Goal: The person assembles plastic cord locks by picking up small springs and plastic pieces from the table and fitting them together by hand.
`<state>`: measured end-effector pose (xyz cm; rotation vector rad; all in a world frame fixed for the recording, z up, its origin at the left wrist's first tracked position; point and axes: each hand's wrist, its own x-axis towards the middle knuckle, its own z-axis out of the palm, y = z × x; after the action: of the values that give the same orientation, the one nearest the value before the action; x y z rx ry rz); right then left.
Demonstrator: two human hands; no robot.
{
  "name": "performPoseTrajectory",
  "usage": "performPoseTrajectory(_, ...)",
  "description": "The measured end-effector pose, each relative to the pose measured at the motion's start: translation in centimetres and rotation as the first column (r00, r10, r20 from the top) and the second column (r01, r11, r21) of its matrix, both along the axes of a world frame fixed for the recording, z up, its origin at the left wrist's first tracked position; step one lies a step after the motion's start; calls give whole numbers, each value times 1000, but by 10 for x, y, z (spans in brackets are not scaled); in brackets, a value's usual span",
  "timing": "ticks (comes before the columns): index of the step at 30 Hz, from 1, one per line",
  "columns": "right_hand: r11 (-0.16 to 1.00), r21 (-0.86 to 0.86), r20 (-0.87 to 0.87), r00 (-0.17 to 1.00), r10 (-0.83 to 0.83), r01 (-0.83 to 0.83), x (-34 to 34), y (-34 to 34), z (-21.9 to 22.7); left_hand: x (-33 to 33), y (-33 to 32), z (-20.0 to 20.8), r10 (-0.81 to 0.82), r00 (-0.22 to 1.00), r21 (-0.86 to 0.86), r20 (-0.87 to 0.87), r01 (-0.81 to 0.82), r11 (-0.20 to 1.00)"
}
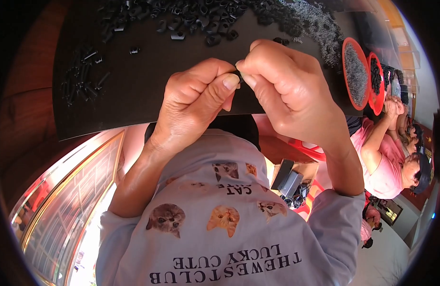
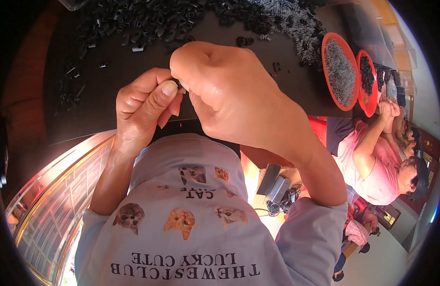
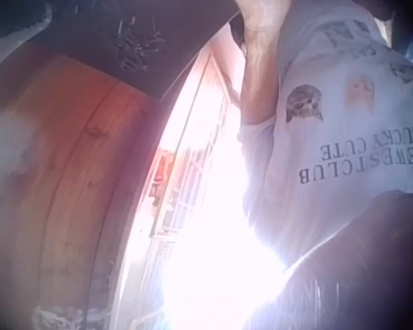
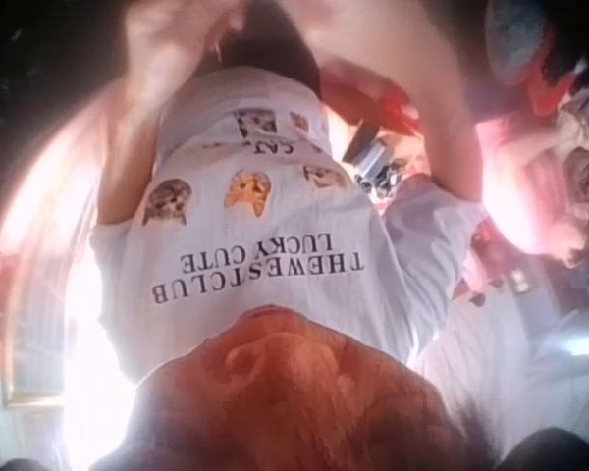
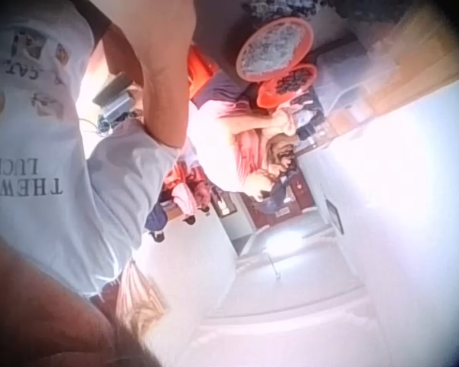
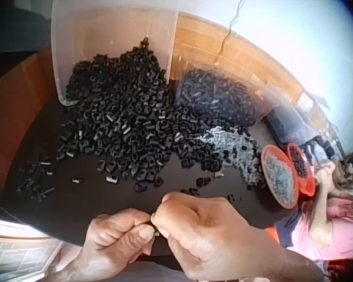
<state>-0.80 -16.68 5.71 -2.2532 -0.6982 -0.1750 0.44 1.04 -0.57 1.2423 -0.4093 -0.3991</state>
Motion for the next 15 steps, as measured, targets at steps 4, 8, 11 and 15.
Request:
performPoseTrajectory(4,1000,0,-3,1000,-9,9,-2,2,1,-1,2,3,-16,999,26,-35,17,1000)
performPoseTrajectory(8,999,30,4,1000,-23,23,-6,5,0,-2,3,2,-26,998,42,-49,28,999)
performPoseTrajectory(11,998,-33,18,998,-56,56,-2,3,1,-1,0,1,9,1000,31,-29,-8,999)
performPoseTrajectory(15,999,43,-32,999,-7,8,3,-2,-3,0,2,2,-4,997,15,-81,5,1000)
